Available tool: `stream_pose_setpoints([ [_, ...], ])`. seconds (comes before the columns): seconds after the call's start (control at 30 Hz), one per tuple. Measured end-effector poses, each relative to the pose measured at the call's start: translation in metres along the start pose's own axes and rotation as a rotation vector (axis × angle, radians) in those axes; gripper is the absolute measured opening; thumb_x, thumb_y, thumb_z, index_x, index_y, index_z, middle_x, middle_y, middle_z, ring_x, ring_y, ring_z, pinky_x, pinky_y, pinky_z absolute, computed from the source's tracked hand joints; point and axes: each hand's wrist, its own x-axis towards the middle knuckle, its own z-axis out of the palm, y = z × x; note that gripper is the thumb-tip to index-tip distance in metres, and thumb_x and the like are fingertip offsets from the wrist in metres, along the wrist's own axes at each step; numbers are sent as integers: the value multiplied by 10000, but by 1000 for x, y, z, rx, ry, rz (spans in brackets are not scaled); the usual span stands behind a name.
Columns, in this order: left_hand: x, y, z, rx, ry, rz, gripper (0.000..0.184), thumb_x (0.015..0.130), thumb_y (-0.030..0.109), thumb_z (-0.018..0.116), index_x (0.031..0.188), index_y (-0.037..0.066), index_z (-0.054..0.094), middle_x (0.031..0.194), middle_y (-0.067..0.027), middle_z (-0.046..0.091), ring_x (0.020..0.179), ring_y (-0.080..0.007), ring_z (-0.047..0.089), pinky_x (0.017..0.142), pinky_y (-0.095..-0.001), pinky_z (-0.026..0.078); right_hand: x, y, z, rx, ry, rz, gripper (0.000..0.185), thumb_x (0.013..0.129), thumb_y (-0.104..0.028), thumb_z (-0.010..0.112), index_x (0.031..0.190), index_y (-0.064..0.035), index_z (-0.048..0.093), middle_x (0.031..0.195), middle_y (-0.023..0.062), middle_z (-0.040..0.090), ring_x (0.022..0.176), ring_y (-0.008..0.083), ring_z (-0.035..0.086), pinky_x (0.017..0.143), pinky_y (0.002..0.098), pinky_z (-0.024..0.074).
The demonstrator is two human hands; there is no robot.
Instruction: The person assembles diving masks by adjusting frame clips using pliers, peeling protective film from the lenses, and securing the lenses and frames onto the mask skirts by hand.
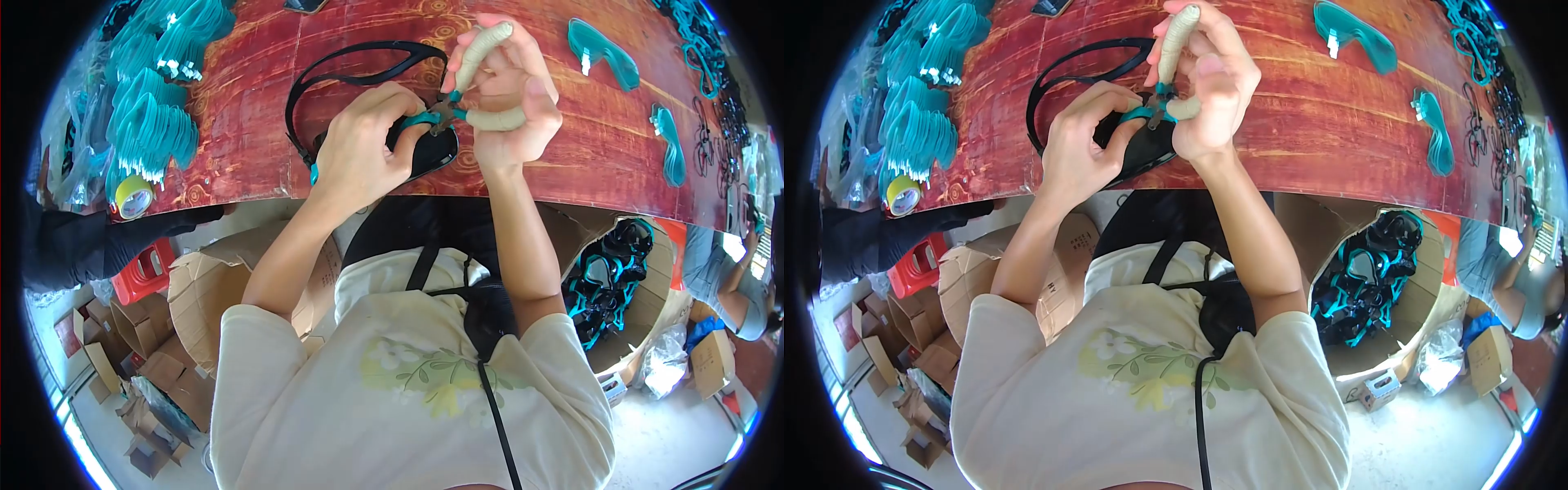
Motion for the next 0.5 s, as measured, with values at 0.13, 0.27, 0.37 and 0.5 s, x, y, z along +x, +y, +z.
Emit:
stream_pose_setpoints([
  [0.13, -1, 9, -4, 9, -77, -60, 148, 753, -17, 676, 885, -11, 608, 950, -120, 649, 899, -318, 641, 784, -356, 504, -15, -16, 13, 25, 75, -9, 775, 807, -490, 531, 1368, 31, 409, 1122, 149, 540, 928, 211, 560, 749, 337, 487],
  [0.27, -4, 9, -12, -64, -93, -69, 234, 786, 14, 686, 1005, -1, 606, 1057, -128, 639, 1053, -309, 613, 889, -361, 482, -18, -54, -18, -420, 239, -380, 698, 831, -348, 559, 1383, 52, 412, 1166, 129, 504, 946, 178, 546, 784, 311, 489],
  [0.37, -7, 3, -18, -310, 38, -4, 332, 937, 227, 596, 1171, -6, 568, 1259, -152, 573, 1264, -297, 492, 1056, -395, 370, -14, -65, -63, -1230, 43, -141, 533, 836, -265, 683, 1293, -21, 559, 1166, 139, 509, 1058, 246, 545, 825, 324, 501],
  [0.5, -6, -2, -20, -527, 297, 82, 709, 1006, 549, 250, 1282, -74, 445, 1247, -222, 552, 1234, -315, 494, 1085, -429, 313, -15, -59, -71, -1575, -323, -134, 685, 776, -386, 768, 1322, -51, 528, 1248, 198, 520, 1203, 376, 488, 993, 464, 409],
])
